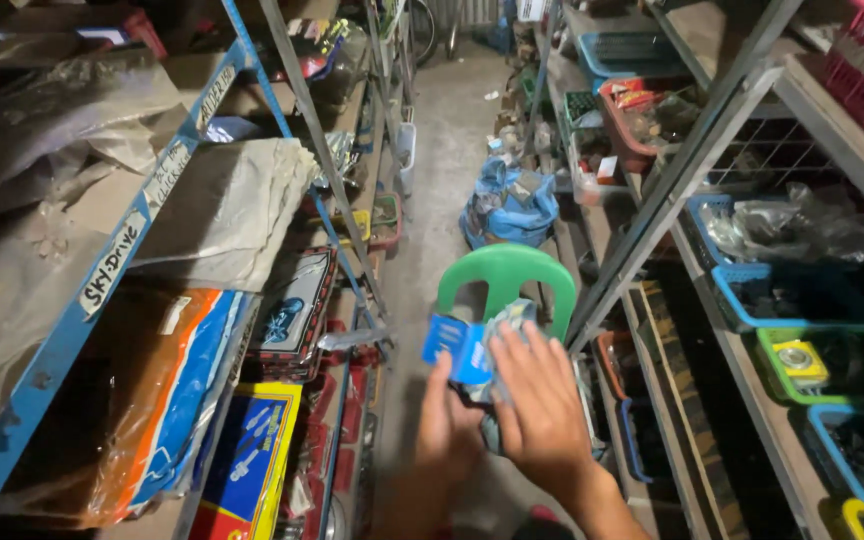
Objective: Wiping dust off motorcycle part boxes using a cloth and organizing them.
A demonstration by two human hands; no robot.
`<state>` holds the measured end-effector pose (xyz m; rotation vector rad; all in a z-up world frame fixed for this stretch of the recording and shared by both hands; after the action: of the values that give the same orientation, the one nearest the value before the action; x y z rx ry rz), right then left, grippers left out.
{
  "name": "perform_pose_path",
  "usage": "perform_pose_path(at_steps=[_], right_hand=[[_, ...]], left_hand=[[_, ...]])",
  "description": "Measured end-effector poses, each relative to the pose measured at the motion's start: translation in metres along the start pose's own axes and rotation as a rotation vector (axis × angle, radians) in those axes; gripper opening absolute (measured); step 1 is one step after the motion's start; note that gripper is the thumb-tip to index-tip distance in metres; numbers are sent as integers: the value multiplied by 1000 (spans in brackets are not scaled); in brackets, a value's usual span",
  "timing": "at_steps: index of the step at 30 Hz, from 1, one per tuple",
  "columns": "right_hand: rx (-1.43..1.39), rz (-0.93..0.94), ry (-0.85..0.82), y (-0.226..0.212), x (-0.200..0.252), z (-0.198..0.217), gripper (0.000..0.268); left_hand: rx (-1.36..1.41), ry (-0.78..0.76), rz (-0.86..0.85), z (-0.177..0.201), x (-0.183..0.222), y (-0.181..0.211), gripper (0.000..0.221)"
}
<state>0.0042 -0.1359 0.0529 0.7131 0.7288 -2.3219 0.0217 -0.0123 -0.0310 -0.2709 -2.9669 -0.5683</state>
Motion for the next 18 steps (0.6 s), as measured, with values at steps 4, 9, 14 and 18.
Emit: perform_pose_path(at_steps=[4,9,14,18], right_hand=[[-100,-23,11,14,-11,21,56],[-98,80,13,31,17,28,56],[-222,19,39,61,17,52,51],[-276,34,124,84,29,60,50]], left_hand=[[14,111,-29,-15,1,-15,50],[-24,66,-137,-13,-20,-35,38],[-69,-1,-230,-43,-18,-65,42],[-290,-82,-344,-26,-25,-95,74]])
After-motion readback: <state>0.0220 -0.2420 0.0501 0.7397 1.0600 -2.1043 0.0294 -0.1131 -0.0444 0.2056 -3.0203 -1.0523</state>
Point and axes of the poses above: each hand's wrist, its own x-axis away from the middle knuckle, its own z-axis out of the back of the hand, y = z × x, the point moved 2 cm from there along -x, towards the middle knuckle, and after that the axes turned 5 degrees about -y, right-handed, at the moved point
